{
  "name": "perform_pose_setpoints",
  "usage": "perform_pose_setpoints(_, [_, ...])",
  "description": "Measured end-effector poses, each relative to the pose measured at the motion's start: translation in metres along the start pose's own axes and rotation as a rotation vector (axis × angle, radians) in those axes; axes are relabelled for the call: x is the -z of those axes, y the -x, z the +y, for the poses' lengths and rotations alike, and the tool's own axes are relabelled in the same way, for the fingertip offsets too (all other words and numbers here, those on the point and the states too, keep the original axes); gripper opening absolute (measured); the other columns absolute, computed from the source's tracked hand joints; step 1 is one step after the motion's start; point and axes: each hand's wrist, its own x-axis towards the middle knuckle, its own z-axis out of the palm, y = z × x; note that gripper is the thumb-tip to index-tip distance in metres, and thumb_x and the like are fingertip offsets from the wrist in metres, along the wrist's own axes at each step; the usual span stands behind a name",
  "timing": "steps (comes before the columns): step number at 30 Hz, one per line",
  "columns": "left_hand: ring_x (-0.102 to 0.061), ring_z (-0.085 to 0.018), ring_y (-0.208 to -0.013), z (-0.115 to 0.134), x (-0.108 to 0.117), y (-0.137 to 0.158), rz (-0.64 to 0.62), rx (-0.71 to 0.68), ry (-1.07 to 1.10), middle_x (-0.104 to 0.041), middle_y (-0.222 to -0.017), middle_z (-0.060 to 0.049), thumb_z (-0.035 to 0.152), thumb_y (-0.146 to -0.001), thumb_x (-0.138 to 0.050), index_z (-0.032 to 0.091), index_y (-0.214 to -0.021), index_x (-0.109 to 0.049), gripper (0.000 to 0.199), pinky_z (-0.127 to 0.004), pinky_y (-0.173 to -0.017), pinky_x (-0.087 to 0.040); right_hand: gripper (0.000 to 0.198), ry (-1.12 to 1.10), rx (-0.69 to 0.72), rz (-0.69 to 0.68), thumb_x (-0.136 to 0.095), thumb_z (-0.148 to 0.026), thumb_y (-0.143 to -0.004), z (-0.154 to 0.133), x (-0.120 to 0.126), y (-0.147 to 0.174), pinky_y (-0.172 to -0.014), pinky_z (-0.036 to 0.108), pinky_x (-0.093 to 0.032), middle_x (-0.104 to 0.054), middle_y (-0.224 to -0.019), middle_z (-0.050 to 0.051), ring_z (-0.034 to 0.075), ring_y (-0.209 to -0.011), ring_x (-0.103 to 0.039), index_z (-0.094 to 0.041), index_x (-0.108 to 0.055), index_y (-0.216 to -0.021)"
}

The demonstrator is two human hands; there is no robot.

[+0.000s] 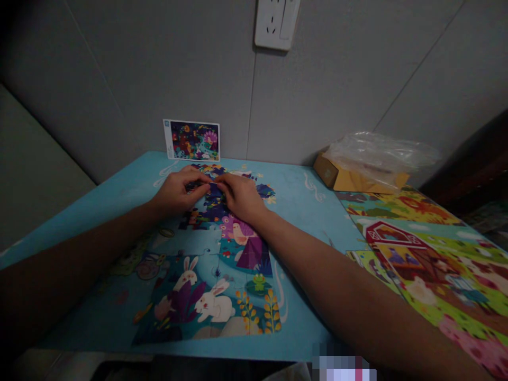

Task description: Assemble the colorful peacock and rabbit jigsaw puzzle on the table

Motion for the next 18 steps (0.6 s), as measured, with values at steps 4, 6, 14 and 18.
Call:
perform_pose_setpoints(4, [-0.060,-0.023,-0.084,-0.004,-0.010,-0.001,0.037,0.066,-0.004,-0.068,-0.081,-0.007,0.034,-0.085,-0.051,0.015,-0.088,-0.070,0.027,-0.037,-0.080,-0.049,0.025,-0.023,-0.045,0.006,-0.050,-0.019,-0.096,0.003,-0.002,-0.003,-0.089,0.028,-0.047,-0.076,-0.103,0.006,0.019,-0.096,-0.069,-0.017,-0.071,-0.108])
perform_pose_setpoints(6, [-0.060,-0.023,-0.083,-0.004,-0.012,0.000,0.022,0.058,-0.050,-0.066,-0.080,-0.007,0.035,-0.087,-0.050,0.015,-0.085,-0.068,0.027,-0.037,-0.079,-0.048,0.026,-0.029,-0.059,-0.011,-0.049,-0.017,-0.096,0.004,-0.002,-0.004,-0.090,0.027,-0.047,-0.076,-0.105,0.006,0.019,-0.099,-0.069,-0.018,-0.071,-0.108])
perform_pose_setpoints(14, [-0.059,-0.023,-0.082,-0.001,-0.004,0.002,0.005,0.039,-0.114,-0.066,-0.075,-0.006,0.036,-0.088,-0.048,0.018,-0.078,-0.064,0.026,-0.037,-0.078,-0.047,0.034,-0.068,-0.164,0.088,-0.041,-0.014,-0.093,0.006,0.002,-0.003,-0.084,0.025,-0.047,-0.075,-0.096,0.004,0.017,-0.087,-0.068,-0.019,-0.070,-0.111])
perform_pose_setpoints(18, [-0.060,-0.021,-0.076,-0.002,0.003,0.001,0.104,0.100,-0.119,-0.066,-0.080,-0.006,0.041,-0.089,-0.049,0.019,-0.082,-0.066,0.029,-0.032,-0.071,-0.048,0.043,-0.003,-0.480,0.401,-0.029,-0.016,-0.093,0.031,0.026,-0.001,-0.078,0.025,-0.048,-0.074,-0.095,0.006,0.017,-0.083,-0.067,-0.015,-0.065,-0.116])
